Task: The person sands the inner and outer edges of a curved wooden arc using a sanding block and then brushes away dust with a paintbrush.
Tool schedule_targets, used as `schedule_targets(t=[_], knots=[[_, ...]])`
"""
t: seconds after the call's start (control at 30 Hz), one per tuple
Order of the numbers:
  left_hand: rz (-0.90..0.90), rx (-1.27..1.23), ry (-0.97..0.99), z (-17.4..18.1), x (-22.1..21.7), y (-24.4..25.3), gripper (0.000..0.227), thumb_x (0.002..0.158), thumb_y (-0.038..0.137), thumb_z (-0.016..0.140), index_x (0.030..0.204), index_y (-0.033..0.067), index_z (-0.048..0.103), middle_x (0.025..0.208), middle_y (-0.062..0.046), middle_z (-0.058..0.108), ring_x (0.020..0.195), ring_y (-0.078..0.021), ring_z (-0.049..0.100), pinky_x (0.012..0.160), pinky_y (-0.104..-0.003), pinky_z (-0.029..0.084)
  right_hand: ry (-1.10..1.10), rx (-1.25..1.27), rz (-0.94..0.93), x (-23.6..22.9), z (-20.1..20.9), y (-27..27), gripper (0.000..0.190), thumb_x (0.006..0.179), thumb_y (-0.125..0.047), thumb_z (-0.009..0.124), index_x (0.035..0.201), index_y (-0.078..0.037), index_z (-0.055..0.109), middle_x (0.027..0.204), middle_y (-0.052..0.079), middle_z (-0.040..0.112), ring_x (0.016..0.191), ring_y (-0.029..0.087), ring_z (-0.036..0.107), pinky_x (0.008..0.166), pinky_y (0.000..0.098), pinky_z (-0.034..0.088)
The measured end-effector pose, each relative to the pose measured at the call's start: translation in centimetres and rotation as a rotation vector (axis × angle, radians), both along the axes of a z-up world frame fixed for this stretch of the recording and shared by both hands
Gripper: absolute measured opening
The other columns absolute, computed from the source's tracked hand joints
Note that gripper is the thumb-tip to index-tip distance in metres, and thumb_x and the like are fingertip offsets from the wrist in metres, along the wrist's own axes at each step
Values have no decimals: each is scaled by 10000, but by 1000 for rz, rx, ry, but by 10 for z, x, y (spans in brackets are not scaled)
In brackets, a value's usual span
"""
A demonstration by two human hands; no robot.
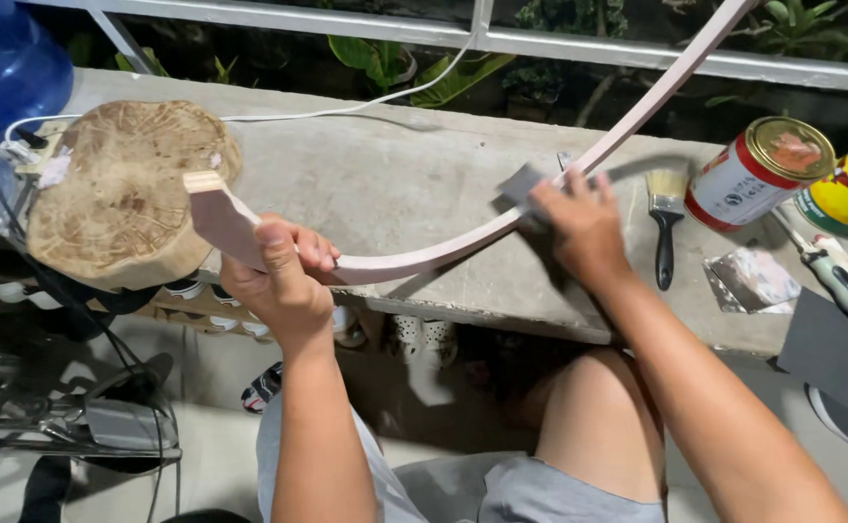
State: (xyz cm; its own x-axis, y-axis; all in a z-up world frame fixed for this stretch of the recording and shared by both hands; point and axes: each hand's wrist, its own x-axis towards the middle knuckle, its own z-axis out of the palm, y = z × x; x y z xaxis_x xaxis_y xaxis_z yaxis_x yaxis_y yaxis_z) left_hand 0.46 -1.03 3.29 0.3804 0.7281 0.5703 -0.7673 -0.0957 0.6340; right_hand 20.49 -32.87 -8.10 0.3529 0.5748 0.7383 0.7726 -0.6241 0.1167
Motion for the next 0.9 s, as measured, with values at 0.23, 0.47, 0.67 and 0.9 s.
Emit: schedule_targets(t=[0.23, 0.47, 0.67, 0.9], knots=[[3, 9, -2, 0, 0, -1, 345, 1038, 310, 573, 837, 38, 506, 503, -77, 420, 378, -174, 478, 476, -345, 554, 12, 5, 140, -15, -17, 15, 389, 959, -138, 573, 1323, -203, 696, 1318, 31, 715, 1324, 268, 600, 1189, 476, 275], [21, -1, 2, 4, 2, -1, 332, 1037, 296, 577, 826, 53, 497, 497, -71, 421, 376, -170, 477, 474, -335, 551, -181, -182, -21, -10, -4, 21, 508, 861, -54, 569, 1343, -184, 665, 1343, 41, 699, 1276, 340, 622, 1088, 585, 377], [10, 3, 0, 6, -1, -5, 358, 1032, 326, 580, 822, 46, 507, 499, -77, 429, 377, -174, 485, 474, -340, 555, -72, -296, -243, -10, -4, 15, 528, 839, -76, 607, 1359, -155, 661, 1378, 61, 693, 1398, 338, 538, 1140, 539, 344], [8, 38, -8, 14, -4, -9, 359, 1035, 302, 589, 792, 54, 495, 503, -78, 430, 382, -182, 482, 481, -348, 554, -156, -250, -257, 13, 4, -7, 460, 899, -130, 643, 1352, -64, 685, 1341, 168, 709, 1349, 320, 594, 1122, 530, 349]])
